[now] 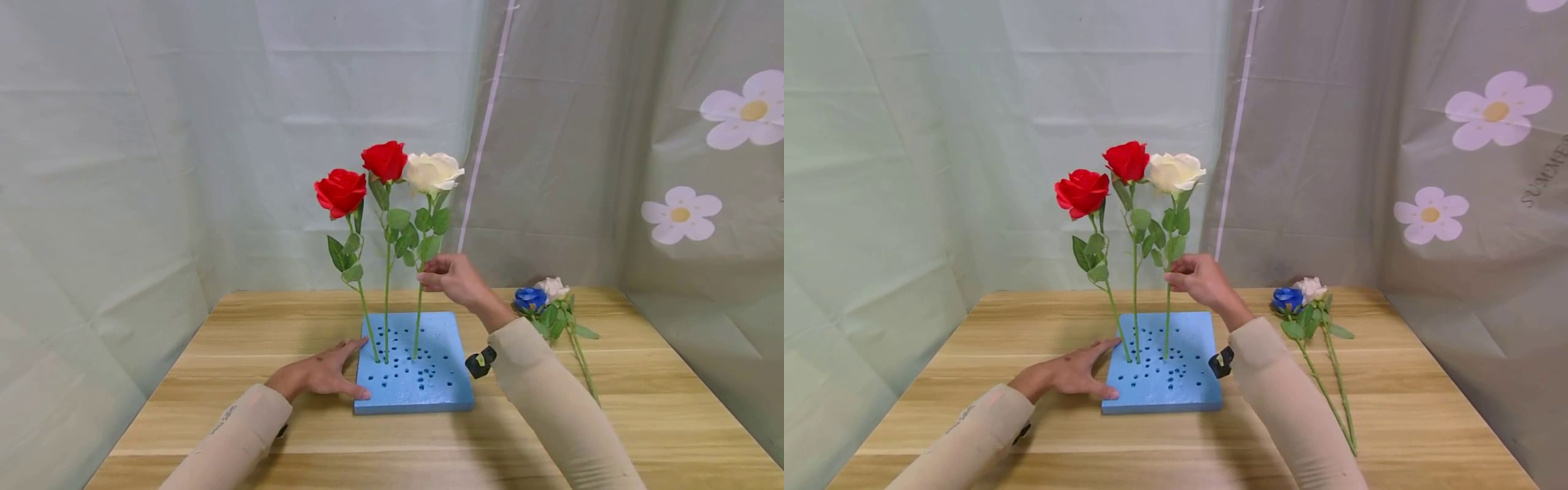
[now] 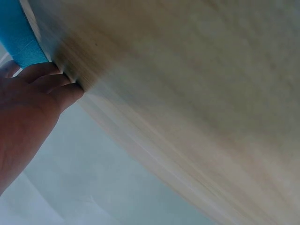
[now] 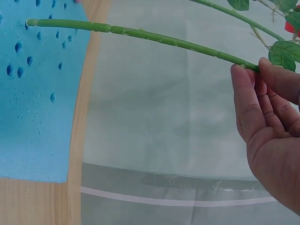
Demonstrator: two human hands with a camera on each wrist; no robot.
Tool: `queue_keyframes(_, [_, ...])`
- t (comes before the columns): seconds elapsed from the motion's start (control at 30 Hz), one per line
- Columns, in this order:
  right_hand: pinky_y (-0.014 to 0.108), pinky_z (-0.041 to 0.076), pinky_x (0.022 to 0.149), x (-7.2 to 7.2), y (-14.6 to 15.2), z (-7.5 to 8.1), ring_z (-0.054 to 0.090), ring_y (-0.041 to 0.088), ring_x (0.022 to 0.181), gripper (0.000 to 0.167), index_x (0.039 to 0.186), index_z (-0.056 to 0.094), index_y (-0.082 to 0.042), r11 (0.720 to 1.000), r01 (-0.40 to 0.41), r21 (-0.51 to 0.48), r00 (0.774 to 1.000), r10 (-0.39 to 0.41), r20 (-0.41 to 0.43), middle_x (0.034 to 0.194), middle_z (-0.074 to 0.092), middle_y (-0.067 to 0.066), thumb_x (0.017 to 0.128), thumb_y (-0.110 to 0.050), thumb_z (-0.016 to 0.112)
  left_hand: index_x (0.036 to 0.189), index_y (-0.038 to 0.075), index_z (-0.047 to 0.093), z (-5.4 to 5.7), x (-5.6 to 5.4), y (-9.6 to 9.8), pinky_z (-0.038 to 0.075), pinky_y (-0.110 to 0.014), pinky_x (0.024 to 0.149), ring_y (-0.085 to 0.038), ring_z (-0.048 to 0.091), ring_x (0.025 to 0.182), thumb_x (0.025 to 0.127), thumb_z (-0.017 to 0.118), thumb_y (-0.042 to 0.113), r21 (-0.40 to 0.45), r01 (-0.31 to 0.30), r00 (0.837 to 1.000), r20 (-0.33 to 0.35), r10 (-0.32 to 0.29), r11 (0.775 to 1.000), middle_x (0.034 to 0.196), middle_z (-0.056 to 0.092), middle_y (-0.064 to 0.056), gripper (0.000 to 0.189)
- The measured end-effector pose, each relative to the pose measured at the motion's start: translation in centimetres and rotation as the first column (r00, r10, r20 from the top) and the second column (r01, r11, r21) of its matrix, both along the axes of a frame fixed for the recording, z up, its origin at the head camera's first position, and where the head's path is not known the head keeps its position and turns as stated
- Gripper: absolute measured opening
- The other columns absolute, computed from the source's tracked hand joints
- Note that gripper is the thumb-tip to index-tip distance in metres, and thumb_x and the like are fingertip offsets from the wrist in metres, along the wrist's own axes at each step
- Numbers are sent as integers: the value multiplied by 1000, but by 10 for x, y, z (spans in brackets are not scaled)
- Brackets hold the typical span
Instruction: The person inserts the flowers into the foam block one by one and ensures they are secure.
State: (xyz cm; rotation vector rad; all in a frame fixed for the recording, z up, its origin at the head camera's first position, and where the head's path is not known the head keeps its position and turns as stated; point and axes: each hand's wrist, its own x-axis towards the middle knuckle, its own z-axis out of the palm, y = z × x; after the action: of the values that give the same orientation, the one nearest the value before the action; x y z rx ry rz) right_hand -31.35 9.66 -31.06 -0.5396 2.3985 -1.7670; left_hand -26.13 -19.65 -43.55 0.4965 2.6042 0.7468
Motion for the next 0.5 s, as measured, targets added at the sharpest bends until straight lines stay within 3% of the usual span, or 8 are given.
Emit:
queue_keyframes(0.13, [32, 59, 82, 0, -2, -1, 69, 27, 89, 18, 109, 62, 11, 1000, 7, 7, 1000, -7, -11, 100, 65, 18, 97, -2, 64, 160, 21, 22, 0, 0, 0, 24, -62, 115, -41, 19, 148, 74, 79, 64, 6, 3, 1000, -1, -3, 1000, 162, 22, -21, 112])
queue_keyframes(0.33, [31, 59, 82, -1, -3, -3, 66, 41, 100, 19, 110, 62, 10, 1000, 9, 8, 1000, -9, 2, 102, 65, 18, 97, -3, 64, 160, 21, 22, 1, 0, 1, 23, -61, 115, -41, 18, 149, 74, 79, 63, 14, 6, 1000, -1, -6, 1000, 162, 22, -21, 111])
queue_keyframes(0.5, [32, 58, 83, -2, -5, -5, 65, 43, 103, 18, 110, 63, 9, 1000, 16, 14, 1000, -16, 4, 101, 66, 18, 97, -3, 65, 160, 21, 22, 1, 0, 1, 23, -61, 115, -40, 17, 149, 75, 79, 62, 23, 11, 1000, 2, -11, 1000, 162, 21, -20, 111])
